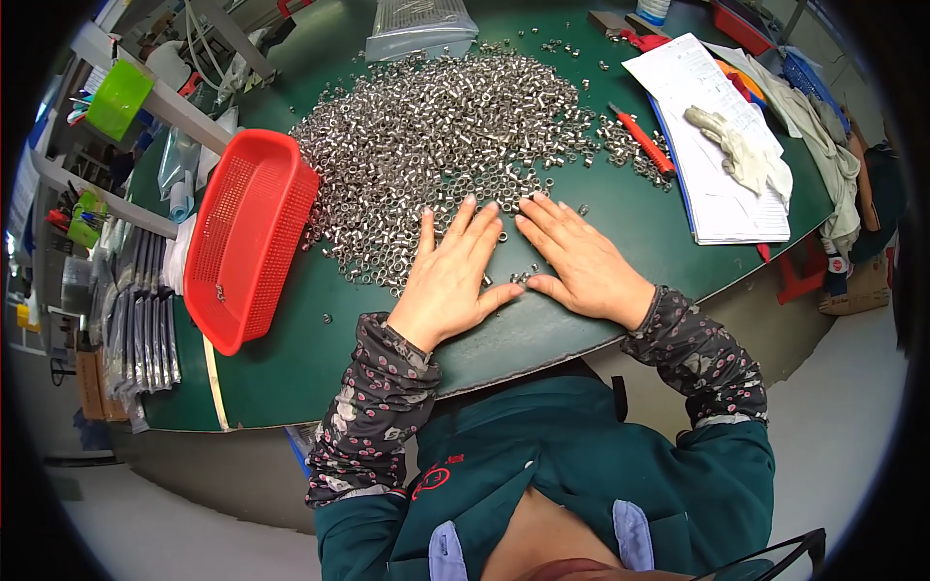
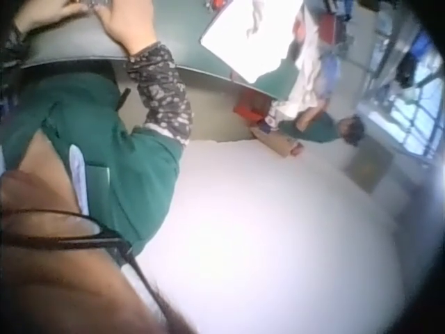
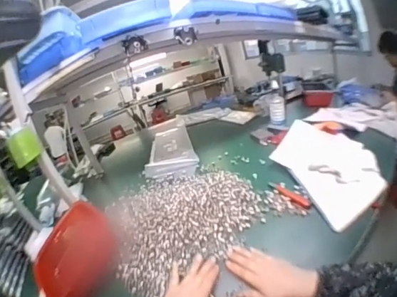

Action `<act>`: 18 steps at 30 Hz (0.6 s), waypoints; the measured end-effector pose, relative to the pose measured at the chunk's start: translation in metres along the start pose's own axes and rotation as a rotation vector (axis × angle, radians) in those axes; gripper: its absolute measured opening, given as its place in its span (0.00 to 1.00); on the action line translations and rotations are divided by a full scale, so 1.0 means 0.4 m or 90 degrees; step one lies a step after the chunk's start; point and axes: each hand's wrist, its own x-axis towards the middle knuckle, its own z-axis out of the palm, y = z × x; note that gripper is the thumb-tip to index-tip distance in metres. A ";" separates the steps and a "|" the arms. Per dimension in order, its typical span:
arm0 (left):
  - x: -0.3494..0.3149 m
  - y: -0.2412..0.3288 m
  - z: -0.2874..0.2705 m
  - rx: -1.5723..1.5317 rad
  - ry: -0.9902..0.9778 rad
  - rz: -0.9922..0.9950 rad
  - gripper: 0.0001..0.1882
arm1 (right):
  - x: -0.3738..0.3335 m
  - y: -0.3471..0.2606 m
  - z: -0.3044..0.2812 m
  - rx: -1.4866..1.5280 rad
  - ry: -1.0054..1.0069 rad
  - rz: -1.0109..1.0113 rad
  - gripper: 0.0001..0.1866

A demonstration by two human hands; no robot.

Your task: Sorting and inspecting small metal rings at a workbench using hands and a small precision tool.

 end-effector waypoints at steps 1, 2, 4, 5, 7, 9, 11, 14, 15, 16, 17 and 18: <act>0.002 0.004 -0.002 0.004 -0.018 0.015 0.44 | -0.001 -0.001 -0.002 0.001 -0.001 0.000 0.35; 0.004 0.007 -0.004 0.008 -0.037 0.030 0.43 | -0.001 -0.001 -0.003 0.000 -0.002 0.002 0.35; 0.002 0.004 -0.005 -0.006 -0.032 0.044 0.43 | -0.001 0.001 -0.002 0.000 -0.004 0.004 0.35; 0.002 0.002 -0.006 -0.019 -0.026 0.059 0.42 | -0.002 0.002 -0.001 0.007 0.001 0.003 0.35; 0.000 -0.002 -0.012 -0.029 0.030 0.021 0.43 | -0.001 0.002 -0.002 0.014 0.007 0.001 0.35; 0.002 -0.016 -0.016 -0.021 0.116 -0.053 0.44 | 0.001 -0.001 -0.009 0.044 0.012 0.017 0.34; 0.001 -0.035 -0.010 0.011 0.110 -0.088 0.43 | 0.002 -0.004 -0.008 0.034 0.006 0.017 0.34; -0.008 -0.035 -0.008 0.043 0.039 -0.066 0.40 | 0.013 -0.012 -0.010 0.015 -0.003 0.011 0.33; -0.007 -0.033 -0.011 0.043 0.039 -0.066 0.40 | 0.020 -0.016 -0.011 0.005 -0.006 0.005 0.33; -0.006 -0.029 -0.018 0.035 0.007 -0.071 0.39 | 0.028 -0.019 -0.009 0.006 -0.006 0.005 0.33; -0.006 -0.027 -0.022 0.028 -0.026 -0.075 0.37 | 0.037 -0.021 -0.008 -0.010 0.030 -0.013 0.30; -0.007 -0.030 -0.019 0.028 -0.026 -0.076 0.37 | 0.046 -0.022 -0.007 -0.026 0.065 -0.031 0.27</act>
